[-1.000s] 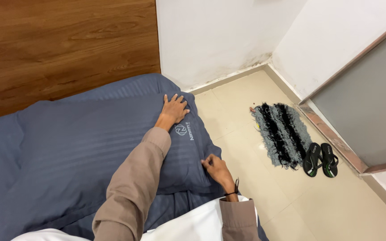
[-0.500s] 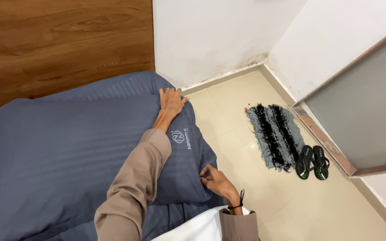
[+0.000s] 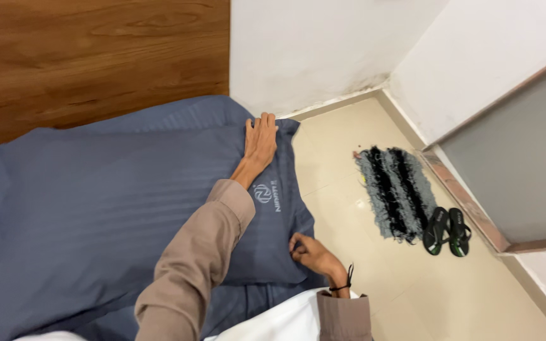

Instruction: The person inserts a pillow into a dark blue pillowcase while sitting on a bed. They align the pillow, pull the case over the corners, and smooth the surface before placing the finished pillow against the headboard.

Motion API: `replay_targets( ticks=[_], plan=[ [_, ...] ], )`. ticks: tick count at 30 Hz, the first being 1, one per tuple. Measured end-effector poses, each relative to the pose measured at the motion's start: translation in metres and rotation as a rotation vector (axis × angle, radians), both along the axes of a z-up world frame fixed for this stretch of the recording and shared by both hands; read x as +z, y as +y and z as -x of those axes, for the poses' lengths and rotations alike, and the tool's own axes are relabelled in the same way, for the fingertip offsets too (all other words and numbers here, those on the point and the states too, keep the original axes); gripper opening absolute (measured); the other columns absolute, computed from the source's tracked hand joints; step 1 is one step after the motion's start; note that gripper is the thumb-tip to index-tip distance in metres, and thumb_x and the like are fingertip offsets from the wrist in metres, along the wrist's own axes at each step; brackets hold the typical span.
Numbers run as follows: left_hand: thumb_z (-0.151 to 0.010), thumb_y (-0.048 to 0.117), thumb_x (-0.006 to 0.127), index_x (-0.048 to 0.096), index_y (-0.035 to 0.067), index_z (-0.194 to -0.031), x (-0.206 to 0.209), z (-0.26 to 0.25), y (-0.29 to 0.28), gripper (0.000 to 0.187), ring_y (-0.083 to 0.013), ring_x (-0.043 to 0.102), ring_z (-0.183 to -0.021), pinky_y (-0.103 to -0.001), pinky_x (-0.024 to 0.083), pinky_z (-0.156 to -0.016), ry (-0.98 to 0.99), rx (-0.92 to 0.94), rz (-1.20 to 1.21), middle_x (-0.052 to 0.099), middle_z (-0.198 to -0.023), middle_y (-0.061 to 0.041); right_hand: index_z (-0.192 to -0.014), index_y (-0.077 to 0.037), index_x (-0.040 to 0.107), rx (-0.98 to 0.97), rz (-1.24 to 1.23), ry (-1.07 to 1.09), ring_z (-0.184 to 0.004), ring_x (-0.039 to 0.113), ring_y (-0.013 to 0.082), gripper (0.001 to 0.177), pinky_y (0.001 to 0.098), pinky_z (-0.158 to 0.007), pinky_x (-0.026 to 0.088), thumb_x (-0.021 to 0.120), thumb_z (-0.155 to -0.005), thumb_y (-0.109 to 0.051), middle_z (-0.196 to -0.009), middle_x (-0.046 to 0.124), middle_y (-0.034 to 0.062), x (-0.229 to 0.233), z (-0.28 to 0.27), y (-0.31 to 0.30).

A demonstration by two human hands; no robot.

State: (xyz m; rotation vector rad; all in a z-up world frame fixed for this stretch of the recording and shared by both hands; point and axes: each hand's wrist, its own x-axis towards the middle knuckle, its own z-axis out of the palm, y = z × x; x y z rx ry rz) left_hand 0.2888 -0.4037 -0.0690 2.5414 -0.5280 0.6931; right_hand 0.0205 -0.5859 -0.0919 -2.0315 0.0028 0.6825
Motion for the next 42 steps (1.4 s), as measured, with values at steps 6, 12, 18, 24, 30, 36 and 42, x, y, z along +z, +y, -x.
replay_targets(
  ticks=[6,12,18,24,30,36,42],
  plan=[
    [-0.102,0.047,0.049,0.052,-0.002,-0.143,0.035,0.125,0.095,0.064,-0.0399,0.035,-0.145,-0.062,0.018,-0.117,0.148,-0.042,-0.080,0.045,-0.153,-0.025,-0.099,-0.011,0.069,-0.220,0.417,-0.103,-0.066,0.063,0.0243,0.015,0.0415,-0.065,0.052,0.073,-0.086,-0.010,-0.071,0.068,0.0097,0.027,-0.006,0.015],
    [-0.102,0.052,0.048,0.038,0.001,-0.155,0.071,0.248,0.174,0.074,-0.0386,0.025,-0.152,-0.060,0.012,-0.121,0.163,-0.240,-0.099,0.032,-0.164,-0.021,-0.104,-0.003,0.068,-0.369,0.392,-0.972,-0.097,0.068,0.0357,0.018,0.0452,-0.087,0.052,0.066,-0.086,-0.005,-0.098,0.072,0.0154,0.091,-0.002,0.070],
    [-0.106,0.049,0.046,0.038,0.007,-0.159,0.122,0.221,0.241,0.068,-0.0364,0.023,-0.157,-0.061,0.011,-0.124,0.103,-0.009,0.076,0.032,-0.167,-0.016,-0.127,-0.008,0.066,-0.116,0.224,-1.225,-0.135,0.052,0.0407,0.043,0.0505,-0.111,0.038,0.073,-0.089,-0.028,-0.140,0.062,0.0187,0.160,-0.041,0.175],
    [-0.095,0.062,0.053,0.039,0.010,-0.155,0.075,0.225,0.283,0.081,-0.0352,0.024,-0.152,-0.062,0.010,-0.120,-0.009,0.023,-0.126,0.032,-0.164,-0.015,-0.156,-0.016,0.043,0.083,0.590,-1.105,-0.149,0.023,0.0449,0.080,0.0672,-0.116,0.005,0.064,-0.091,-0.058,-0.161,0.033,0.0223,0.099,-0.071,0.230],
    [-0.093,0.066,0.055,0.039,0.010,-0.157,0.041,0.217,0.290,0.086,-0.0331,0.026,-0.153,-0.061,0.012,-0.124,0.003,0.005,-0.139,0.034,-0.165,-0.012,-0.159,-0.021,0.039,0.059,0.539,-1.054,-0.155,0.019,0.0399,0.080,0.0651,-0.121,0.004,0.058,-0.093,-0.061,-0.166,0.029,0.0162,0.064,-0.090,0.216],
    [-0.089,0.073,0.053,0.038,0.009,-0.156,0.044,0.228,0.319,0.093,-0.0309,0.027,-0.152,-0.066,0.013,-0.121,-0.028,0.040,-0.207,0.033,-0.164,-0.011,-0.160,-0.019,0.037,0.090,0.545,-1.076,-0.155,0.021,0.0379,0.080,0.0624,-0.122,0.005,0.056,-0.095,-0.060,-0.167,0.029,0.0163,0.062,-0.083,0.203],
    [-0.082,0.081,0.050,0.032,0.014,-0.157,0.039,0.255,0.368,0.102,-0.0259,0.022,-0.153,-0.072,0.014,-0.116,0.130,0.223,-0.331,0.025,-0.166,-0.007,-0.160,-0.020,0.036,0.043,0.610,-1.036,-0.155,0.022,0.0369,0.077,0.0606,-0.123,0.007,0.054,-0.097,-0.058,-0.167,0.029,0.0151,0.052,-0.077,0.173]
  ],
)
